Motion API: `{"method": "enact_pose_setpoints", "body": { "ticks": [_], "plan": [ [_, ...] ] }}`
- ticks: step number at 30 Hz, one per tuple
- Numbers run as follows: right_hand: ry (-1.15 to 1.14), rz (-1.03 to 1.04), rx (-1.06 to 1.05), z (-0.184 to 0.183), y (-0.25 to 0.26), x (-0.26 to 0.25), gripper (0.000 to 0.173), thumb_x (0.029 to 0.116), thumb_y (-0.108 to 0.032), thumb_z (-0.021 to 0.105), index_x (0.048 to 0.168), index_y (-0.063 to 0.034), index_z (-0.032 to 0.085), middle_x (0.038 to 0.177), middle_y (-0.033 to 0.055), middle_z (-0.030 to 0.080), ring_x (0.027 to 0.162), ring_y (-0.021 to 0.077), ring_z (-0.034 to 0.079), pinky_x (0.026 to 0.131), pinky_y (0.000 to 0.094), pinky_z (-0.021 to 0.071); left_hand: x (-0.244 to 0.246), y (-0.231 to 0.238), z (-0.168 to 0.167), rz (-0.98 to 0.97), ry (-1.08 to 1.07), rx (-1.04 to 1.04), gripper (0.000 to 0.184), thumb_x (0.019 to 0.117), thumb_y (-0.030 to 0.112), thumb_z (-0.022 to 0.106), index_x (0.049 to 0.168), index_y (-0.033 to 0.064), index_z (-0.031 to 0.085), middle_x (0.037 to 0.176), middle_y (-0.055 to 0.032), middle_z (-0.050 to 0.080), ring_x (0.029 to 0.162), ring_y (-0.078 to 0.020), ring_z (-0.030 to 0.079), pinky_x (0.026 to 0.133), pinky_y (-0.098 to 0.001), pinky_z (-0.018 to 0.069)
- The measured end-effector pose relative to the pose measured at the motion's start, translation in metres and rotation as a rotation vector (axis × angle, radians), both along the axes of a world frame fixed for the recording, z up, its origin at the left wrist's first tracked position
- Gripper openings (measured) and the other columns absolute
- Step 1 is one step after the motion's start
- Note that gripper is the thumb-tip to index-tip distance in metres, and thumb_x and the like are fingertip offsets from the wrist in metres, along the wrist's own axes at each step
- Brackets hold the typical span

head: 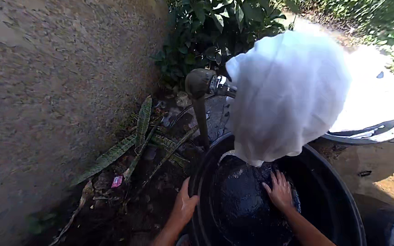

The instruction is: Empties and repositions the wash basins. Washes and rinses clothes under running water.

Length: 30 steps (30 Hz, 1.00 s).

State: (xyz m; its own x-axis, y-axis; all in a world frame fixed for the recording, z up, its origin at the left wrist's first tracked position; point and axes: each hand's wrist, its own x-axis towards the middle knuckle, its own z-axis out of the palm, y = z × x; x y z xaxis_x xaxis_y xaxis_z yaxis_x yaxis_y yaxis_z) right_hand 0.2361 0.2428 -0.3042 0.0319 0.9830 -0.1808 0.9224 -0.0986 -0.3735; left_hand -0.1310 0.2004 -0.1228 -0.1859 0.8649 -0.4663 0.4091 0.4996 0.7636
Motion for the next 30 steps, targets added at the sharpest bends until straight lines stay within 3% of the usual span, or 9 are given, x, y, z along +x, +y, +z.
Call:
{"method": "enact_pose_setpoints", "body": {
  "ticks": [7, 10, 13, 17, 20, 22, 24, 26, 30],
  "plan": [
    [0.035, -0.376, 0.069, 0.021, 0.06, -0.104, 0.075, 0.106, -0.05, 0.036, 0.157, 0.0048, 0.032, 0.164, 0.0317, 0.024, 0.153, 0.0484, 0.021, 0.122, 0.0673, 0.0148, 0.002, 0.001, 0.03, -0.117, -0.002, 0.273, 0.076, 0.0822, 0.001, 0.057, 0.155, -0.0046, 0.035, 0.154, -0.0194, 0.047, 0.142, -0.0156, 0.046, 0.116, -0.03, 0.0386],
    [0.166, -0.239, 0.21, 0.069, 0.086, -0.177, 0.06, 0.1067, -0.033, 0.046, 0.146, 0.0123, 0.047, 0.151, 0.0358, 0.044, 0.142, 0.051, 0.043, 0.117, 0.0643, 0.031, -0.003, 0.01, 0.045, -0.156, 0.035, 0.379, 0.076, 0.08, 0.003, 0.057, 0.153, -0.0044, 0.039, 0.159, -0.0185, 0.042, 0.146, -0.0121, 0.042, 0.117, -0.0256, 0.0361],
    [0.761, -0.128, 0.07, 0.106, 0.065, -0.257, 0.056, 0.1112, -0.023, 0.025, 0.155, 0.0127, 0.029, 0.161, 0.0312, 0.031, 0.153, 0.0388, 0.029, 0.127, 0.0495, 0.0207, 0.0, 0.014, 0.056, -0.151, 0.028, 0.425, 0.074, 0.0797, 0.003, 0.057, 0.151, -0.0044, 0.043, 0.159, -0.0195, 0.041, 0.147, -0.0137, 0.04, 0.118, -0.0266, 0.0363],
    [1.386, 0.151, -0.275, 0.129, -0.084, -0.258, 0.072, 0.1112, -0.043, 0.02, 0.158, 0.0125, 0.019, 0.166, 0.0265, 0.023, 0.156, 0.0221, 0.024, 0.129, 0.0361, 0.0188, 0.007, 0.012, 0.074, -0.107, 0.016, 0.466, 0.071, 0.08, 0.005, 0.057, 0.15, -0.0024, 0.046, 0.154, -0.0155, 0.049, 0.142, -0.0089, 0.046, 0.115, -0.0241, 0.0399],
    [0.841, 0.691, -0.503, 0.078, -0.153, -0.129, 0.072, 0.1097, -0.051, 0.027, 0.156, 0.0038, 0.037, 0.164, 0.0207, 0.034, 0.155, 0.0286, 0.028, 0.128, 0.0483, 0.0189, 0.005, 0.007, 0.08, -0.097, 0.038, 0.419, 0.073, 0.0805, 0.006, 0.057, 0.152, 0.0002, 0.044, 0.151, -0.0121, 0.052, 0.137, -0.0062, 0.05, 0.112, -0.0234, 0.0421],
    [0.29, 0.852, -0.698, 0.047, -0.122, -0.026, 0.063, 0.1072, -0.054, 0.04, 0.153, -0.0115, 0.05, 0.158, 0.0139, 0.047, 0.15, 0.0313, 0.039, 0.124, 0.0568, 0.0264, 0.006, 0.004, 0.082, -0.086, 0.022, 0.411, 0.072, 0.0803, 0.007, 0.058, 0.151, 0.0011, 0.045, 0.149, -0.0104, 0.055, 0.135, -0.0048, 0.052, 0.11, -0.0221, 0.0446],
    [-0.108, 0.853, -0.716, 0.046, -0.055, 0.035, 0.051, 0.1058, -0.042, 0.051, 0.141, -0.0059, 0.06, 0.148, 0.0226, 0.054, 0.142, 0.0421, 0.046, 0.118, 0.0646, 0.0323, 0.01, 0.001, 0.084, -0.103, 0.01, 0.396, 0.072, 0.0814, 0.009, 0.059, 0.152, 0.0046, 0.046, 0.152, -0.0087, 0.052, 0.138, -0.0057, 0.048, 0.111, -0.0241, 0.0436],
    [-0.295, 0.718, -0.616, 0.065, 0.01, 0.044, 0.044, 0.0988, -0.017, 0.062, 0.137, 0.0048, 0.06, 0.148, 0.0295, 0.05, 0.142, 0.0484, 0.042, 0.115, 0.067, 0.0326, 0.012, 0.002, 0.085, -0.153, 0.036, 0.389, 0.072, 0.0825, 0.013, 0.06, 0.153, 0.0084, 0.046, 0.156, -0.007, 0.048, 0.146, -0.0088, 0.04, 0.119, -0.031, 0.0363],
    [-0.307, 0.499, -0.318, 0.065, 0.075, 0.022, 0.036, 0.0984, -0.011, 0.059, 0.13, 0.0052, 0.063, 0.143, 0.0281, 0.054, 0.139, 0.0474, 0.045, 0.111, 0.0633, 0.0394, 0.017, 0.003, 0.092, -0.229, 0.073, 0.395, 0.073, 0.0856, 0.014, 0.06, 0.156, 0.0083, 0.041, 0.159, -0.0028, 0.045, 0.151, -0.0073, 0.031, 0.127, -0.0433, 0.0189]
  ]
}}
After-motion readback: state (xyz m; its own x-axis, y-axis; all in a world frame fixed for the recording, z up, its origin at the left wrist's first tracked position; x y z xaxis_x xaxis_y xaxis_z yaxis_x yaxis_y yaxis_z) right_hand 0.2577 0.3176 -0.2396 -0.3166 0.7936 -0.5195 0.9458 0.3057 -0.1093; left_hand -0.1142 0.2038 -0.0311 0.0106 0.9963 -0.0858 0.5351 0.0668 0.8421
